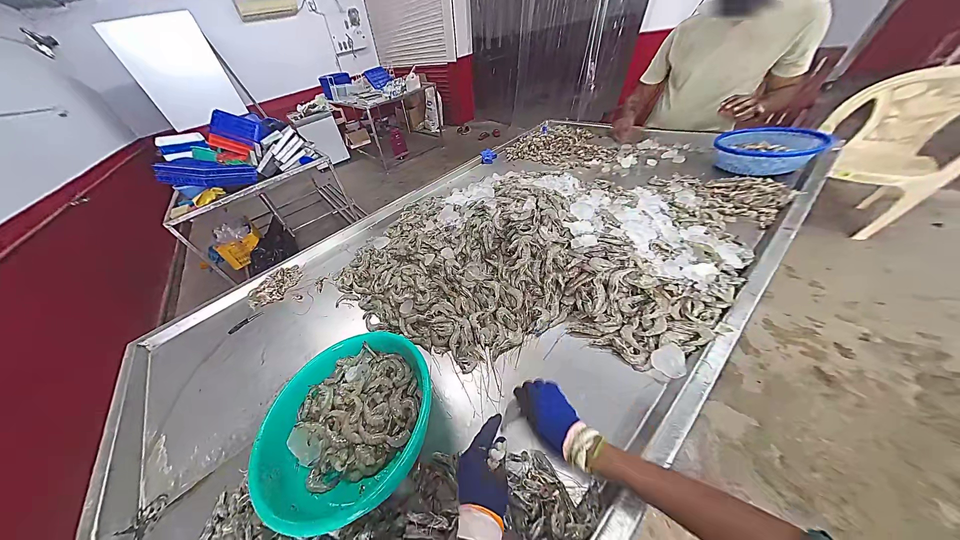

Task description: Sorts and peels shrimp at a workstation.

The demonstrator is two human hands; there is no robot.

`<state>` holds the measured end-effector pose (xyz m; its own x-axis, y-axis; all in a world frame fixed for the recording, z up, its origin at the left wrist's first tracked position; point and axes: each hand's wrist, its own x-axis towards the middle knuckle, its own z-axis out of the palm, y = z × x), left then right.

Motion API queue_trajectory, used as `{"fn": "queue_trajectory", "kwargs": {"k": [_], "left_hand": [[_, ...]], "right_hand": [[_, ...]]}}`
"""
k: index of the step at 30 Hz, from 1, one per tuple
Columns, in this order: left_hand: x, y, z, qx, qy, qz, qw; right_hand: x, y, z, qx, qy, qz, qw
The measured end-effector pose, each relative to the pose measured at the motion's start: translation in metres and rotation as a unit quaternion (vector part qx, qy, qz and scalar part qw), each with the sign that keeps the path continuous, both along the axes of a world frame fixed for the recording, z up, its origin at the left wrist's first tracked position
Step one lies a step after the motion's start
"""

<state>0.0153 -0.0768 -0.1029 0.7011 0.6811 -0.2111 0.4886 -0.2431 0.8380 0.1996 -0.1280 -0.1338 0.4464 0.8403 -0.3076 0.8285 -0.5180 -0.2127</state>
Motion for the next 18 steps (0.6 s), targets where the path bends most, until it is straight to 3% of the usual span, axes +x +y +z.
{"fn": "queue_trajectory", "kwargs": {"k": [4,9,11,14,16,18], "left_hand": [[0.019,-0.011,0.003,-0.028,0.054,-0.044,0.997],[0.031,-0.03,0.024,-0.001,0.209,-0.095,0.973],[0.025,-0.03,0.022,-0.018,0.17,-0.102,0.98],[0.005,-0.02,0.01,-0.093,-0.019,-0.068,0.993],[-0.006,-0.011,0.001,-0.181,-0.138,-0.064,0.972],[-0.01,-0.001,-0.01,-0.249,-0.185,-0.062,0.949]], "right_hand": [[-0.05,-0.034,0.04,-0.018,0.054,0.042,0.997],[-0.051,-0.045,0.052,-0.056,0.032,0.01,0.998],[-0.027,-0.049,0.047,-0.049,0.021,-0.014,0.998],[0.064,-0.053,0.036,0.035,0.048,-0.184,0.981],[0.137,-0.058,0.017,0.12,0.005,-0.284,0.951],[0.187,-0.058,-0.008,0.15,-0.016,-0.363,0.92]]}}
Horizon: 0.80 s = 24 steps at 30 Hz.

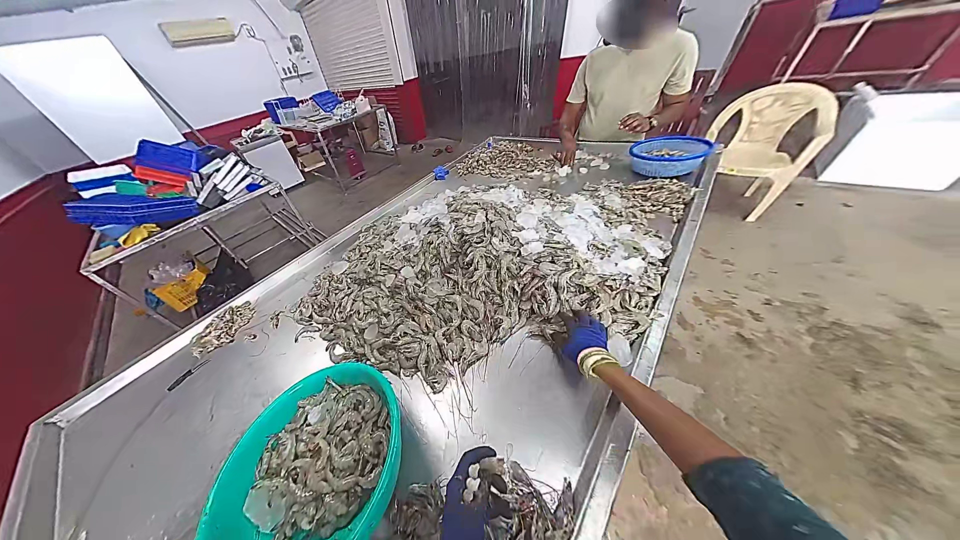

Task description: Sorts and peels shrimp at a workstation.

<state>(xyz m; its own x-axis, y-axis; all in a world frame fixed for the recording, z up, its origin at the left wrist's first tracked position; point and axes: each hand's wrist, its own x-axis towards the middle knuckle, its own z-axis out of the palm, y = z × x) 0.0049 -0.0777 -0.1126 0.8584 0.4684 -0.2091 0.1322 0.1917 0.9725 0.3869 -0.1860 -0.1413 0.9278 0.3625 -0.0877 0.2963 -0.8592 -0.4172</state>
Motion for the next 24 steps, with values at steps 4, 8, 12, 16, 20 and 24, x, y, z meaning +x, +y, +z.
{"fn": "queue_trajectory", "kwargs": {"k": [4,8,12,16,20,24], "left_hand": [[-0.002,0.0,0.01,0.013,-0.008,0.052,0.999],[-0.001,0.002,-0.004,0.041,-0.024,0.089,0.995],[-0.024,0.005,0.003,0.029,-0.056,0.121,0.991],[-0.034,0.006,0.013,-0.031,-0.021,0.082,0.996],[-0.032,-0.004,0.006,-0.026,0.023,0.128,0.991],[-0.023,-0.011,0.008,-0.009,0.033,0.127,0.991]], "right_hand": [[-0.028,0.041,-0.02,0.006,0.003,-0.031,0.999],[-0.084,0.067,0.007,0.09,0.108,0.116,0.983],[-0.075,0.015,0.032,0.106,0.109,0.125,0.98],[-0.107,-0.022,0.007,-0.06,0.143,0.085,0.984],[-0.138,0.004,0.03,-0.047,0.124,0.324,0.937],[-0.13,0.066,0.039,-0.043,0.02,0.575,0.817]]}}
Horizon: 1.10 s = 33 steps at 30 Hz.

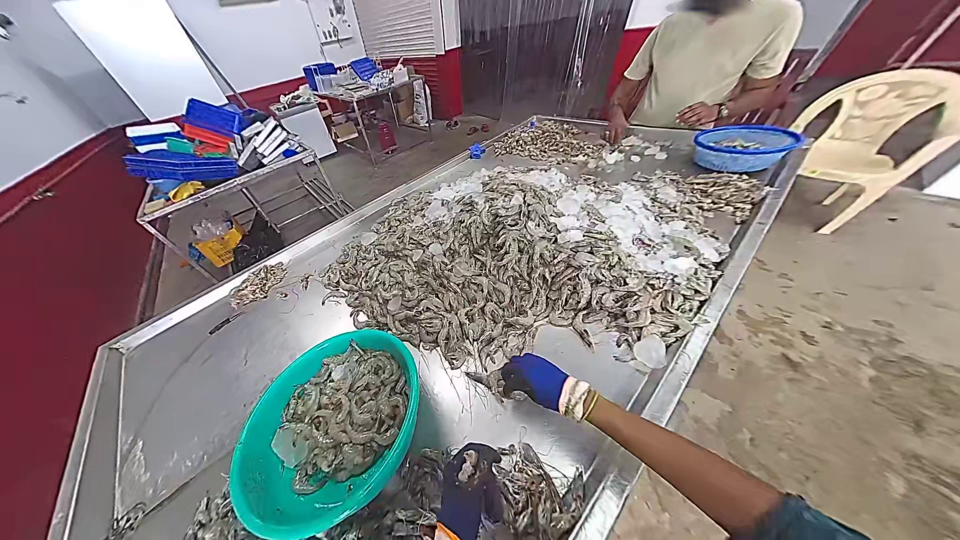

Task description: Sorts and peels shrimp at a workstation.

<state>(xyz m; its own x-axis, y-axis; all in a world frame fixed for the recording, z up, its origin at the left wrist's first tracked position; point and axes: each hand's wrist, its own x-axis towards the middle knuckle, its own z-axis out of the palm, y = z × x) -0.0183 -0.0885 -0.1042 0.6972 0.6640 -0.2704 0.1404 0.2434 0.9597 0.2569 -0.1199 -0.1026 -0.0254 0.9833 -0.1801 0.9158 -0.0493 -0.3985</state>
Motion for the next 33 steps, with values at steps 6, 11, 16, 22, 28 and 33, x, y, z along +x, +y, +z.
{"fn": "queue_trajectory", "kwargs": {"k": [6,11,16,22,28,33], "left_hand": [[0.0,-0.005,0.012,-0.087,0.013,-0.015,0.996],[0.01,-0.01,0.001,0.087,0.142,-0.044,0.985],[0.048,-0.022,0.001,0.153,0.209,-0.118,0.959],[0.053,-0.017,0.022,0.16,0.292,-0.191,0.923],[0.035,-0.004,0.024,-0.008,0.11,-0.117,0.987],[0.017,0.005,0.022,0.013,0.045,-0.044,0.998]], "right_hand": [[0.015,0.005,-0.033,0.069,-0.043,0.079,0.994],[-0.035,-0.066,-0.043,-0.007,-0.103,-0.081,0.991],[-0.115,-0.075,0.014,-0.093,-0.036,-0.19,0.977],[-0.11,-0.062,0.02,-0.093,-0.081,-0.158,0.98],[-0.078,-0.065,0.028,0.003,0.239,-0.181,0.954],[-0.046,-0.073,0.016,-0.023,0.235,-0.085,0.968]]}}
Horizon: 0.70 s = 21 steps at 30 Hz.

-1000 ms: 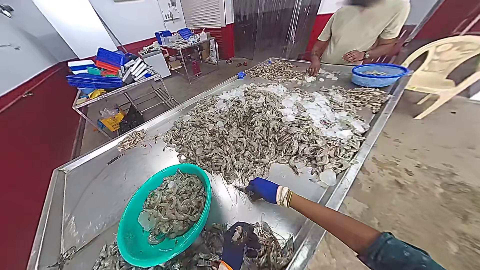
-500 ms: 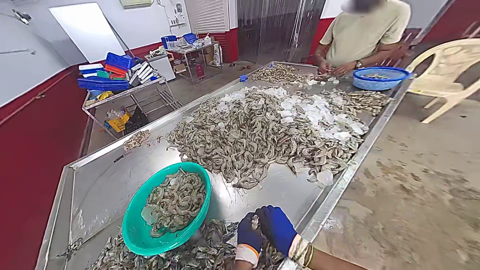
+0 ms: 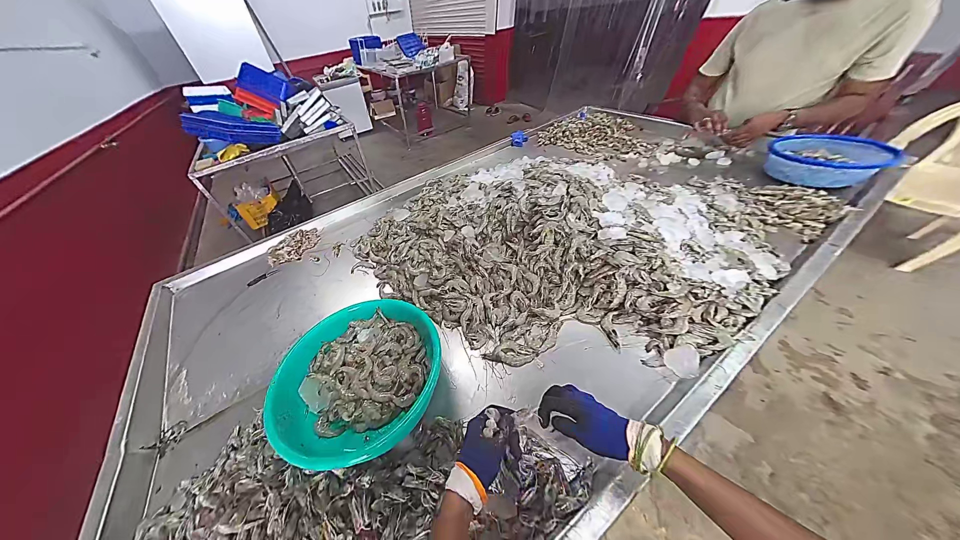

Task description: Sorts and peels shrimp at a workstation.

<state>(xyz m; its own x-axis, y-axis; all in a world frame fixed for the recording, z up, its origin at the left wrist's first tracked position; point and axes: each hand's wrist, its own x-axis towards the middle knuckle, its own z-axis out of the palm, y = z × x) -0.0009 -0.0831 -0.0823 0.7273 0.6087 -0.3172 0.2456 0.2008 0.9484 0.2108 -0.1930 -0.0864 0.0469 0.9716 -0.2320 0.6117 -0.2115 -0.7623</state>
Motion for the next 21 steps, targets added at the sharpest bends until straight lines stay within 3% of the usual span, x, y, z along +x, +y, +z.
{"fn": "queue_trajectory", "kwargs": {"k": [3,5,7,10,12,15,21], "left_hand": [[0.008,-0.006,-0.003,0.016,-0.045,0.047,0.998],[0.012,-0.012,-0.003,0.036,-0.041,0.049,0.997],[0.011,-0.012,-0.001,0.066,-0.014,0.027,0.997],[0.0,-0.009,0.006,0.056,-0.003,-0.045,0.997],[-0.005,-0.011,0.006,0.022,-0.023,-0.058,0.998],[-0.004,-0.011,-0.001,0.018,-0.049,-0.044,0.998],[0.004,-0.01,-0.002,0.039,-0.031,-0.042,0.998]], "right_hand": [[-0.028,0.002,-0.007,0.113,0.008,-0.043,0.993],[-0.055,0.005,-0.001,0.108,0.003,-0.116,0.987],[-0.071,0.005,0.001,0.122,-0.014,-0.182,0.976],[-0.057,0.004,-0.011,0.219,-0.091,-0.196,0.951],[-0.024,0.003,-0.007,0.131,-0.136,-0.186,0.964],[0.004,0.002,0.002,-0.104,-0.166,-0.12,0.973],[-0.054,-0.015,0.008,0.099,-0.024,-0.087,0.991]]}}
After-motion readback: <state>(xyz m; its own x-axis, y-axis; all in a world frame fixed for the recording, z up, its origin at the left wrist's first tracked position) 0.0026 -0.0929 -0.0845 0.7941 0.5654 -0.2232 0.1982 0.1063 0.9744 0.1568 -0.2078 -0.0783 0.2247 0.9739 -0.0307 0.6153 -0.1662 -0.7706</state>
